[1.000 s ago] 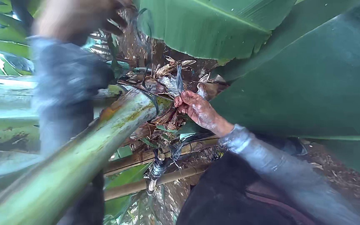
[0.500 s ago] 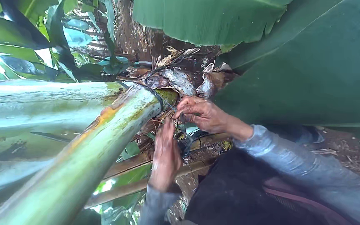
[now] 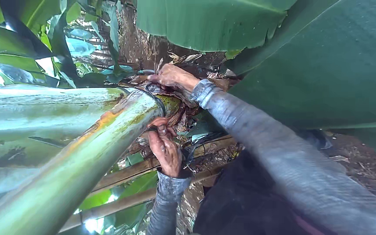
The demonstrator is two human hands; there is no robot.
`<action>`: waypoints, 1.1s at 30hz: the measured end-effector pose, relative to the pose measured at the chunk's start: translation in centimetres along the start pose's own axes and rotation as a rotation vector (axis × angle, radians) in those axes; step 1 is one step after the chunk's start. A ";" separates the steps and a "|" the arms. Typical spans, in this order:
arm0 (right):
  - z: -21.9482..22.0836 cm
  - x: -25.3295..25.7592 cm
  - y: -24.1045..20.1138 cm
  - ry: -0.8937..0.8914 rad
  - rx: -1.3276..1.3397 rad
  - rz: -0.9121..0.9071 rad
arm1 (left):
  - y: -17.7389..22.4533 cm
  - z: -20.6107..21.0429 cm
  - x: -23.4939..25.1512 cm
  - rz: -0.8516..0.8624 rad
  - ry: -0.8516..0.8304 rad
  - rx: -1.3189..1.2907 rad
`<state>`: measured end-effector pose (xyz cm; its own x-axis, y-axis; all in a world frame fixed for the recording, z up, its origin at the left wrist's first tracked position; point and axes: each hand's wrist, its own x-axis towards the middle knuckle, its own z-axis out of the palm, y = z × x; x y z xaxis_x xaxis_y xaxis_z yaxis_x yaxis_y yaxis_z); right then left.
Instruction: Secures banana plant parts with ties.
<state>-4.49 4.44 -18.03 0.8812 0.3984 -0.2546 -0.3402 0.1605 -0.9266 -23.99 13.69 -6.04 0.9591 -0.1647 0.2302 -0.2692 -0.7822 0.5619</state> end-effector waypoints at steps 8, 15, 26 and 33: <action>1.6 -0.9 -4.9 -0.075 1.044 -0.169 | 0.2 -0.8 0.6 -0.625 -0.034 -0.414; 3.5 4.3 -7.1 0.382 0.335 -0.189 | -0.4 0.6 1.7 -0.487 -0.263 0.371; 4.5 8.1 -5.5 0.509 0.284 -0.272 | 2.3 -2.0 1.3 -0.381 -0.256 0.583; 4.2 11.3 -6.4 0.520 0.344 -0.087 | 2.7 -1.2 4.4 -0.040 -0.398 1.016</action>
<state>6.26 11.73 -13.81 0.9253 -0.1070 -0.3639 -0.2700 0.4880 -0.8301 -20.62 11.60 -2.59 0.9744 -0.1675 -0.1501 -0.2146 -0.8921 -0.3976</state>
